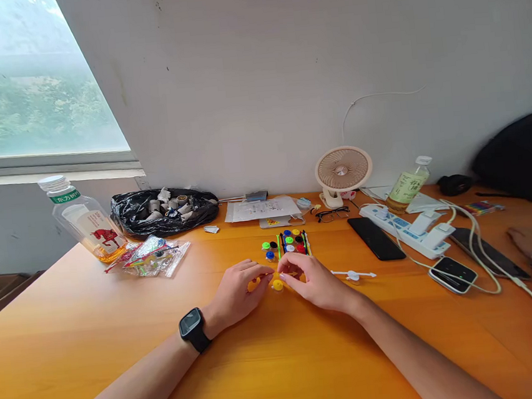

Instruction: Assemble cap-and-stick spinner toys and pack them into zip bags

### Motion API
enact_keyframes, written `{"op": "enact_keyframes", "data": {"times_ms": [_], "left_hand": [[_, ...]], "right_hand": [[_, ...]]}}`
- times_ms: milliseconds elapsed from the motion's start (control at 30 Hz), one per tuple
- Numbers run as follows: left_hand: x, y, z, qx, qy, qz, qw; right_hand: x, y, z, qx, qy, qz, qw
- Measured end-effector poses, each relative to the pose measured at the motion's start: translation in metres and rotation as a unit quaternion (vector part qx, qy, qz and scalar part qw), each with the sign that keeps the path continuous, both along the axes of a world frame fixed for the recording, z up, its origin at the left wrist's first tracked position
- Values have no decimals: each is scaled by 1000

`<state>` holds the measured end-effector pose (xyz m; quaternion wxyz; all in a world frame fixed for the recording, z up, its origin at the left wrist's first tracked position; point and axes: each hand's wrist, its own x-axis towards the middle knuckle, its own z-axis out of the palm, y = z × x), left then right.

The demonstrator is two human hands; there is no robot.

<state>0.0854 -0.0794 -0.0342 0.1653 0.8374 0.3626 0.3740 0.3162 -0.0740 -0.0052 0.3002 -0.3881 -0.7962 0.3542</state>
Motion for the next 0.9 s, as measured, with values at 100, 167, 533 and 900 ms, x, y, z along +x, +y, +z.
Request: {"op": "enact_keyframes", "data": {"times_ms": [100,167,533,900], "left_hand": [[1,-2,4,4,4,-1,1000],[1,-3,6,4,9,-4,1000],[0,-5,5,-12,50,-22,998],[1,-8,11,0,71,-68,995]], "right_hand": [[3,2,1,15,-7,-4,1000],[5,3,1,31,-15,-1,999],[7,4,-6,31,-42,18,998],[4,3,-8,61,-62,27,996]]}}
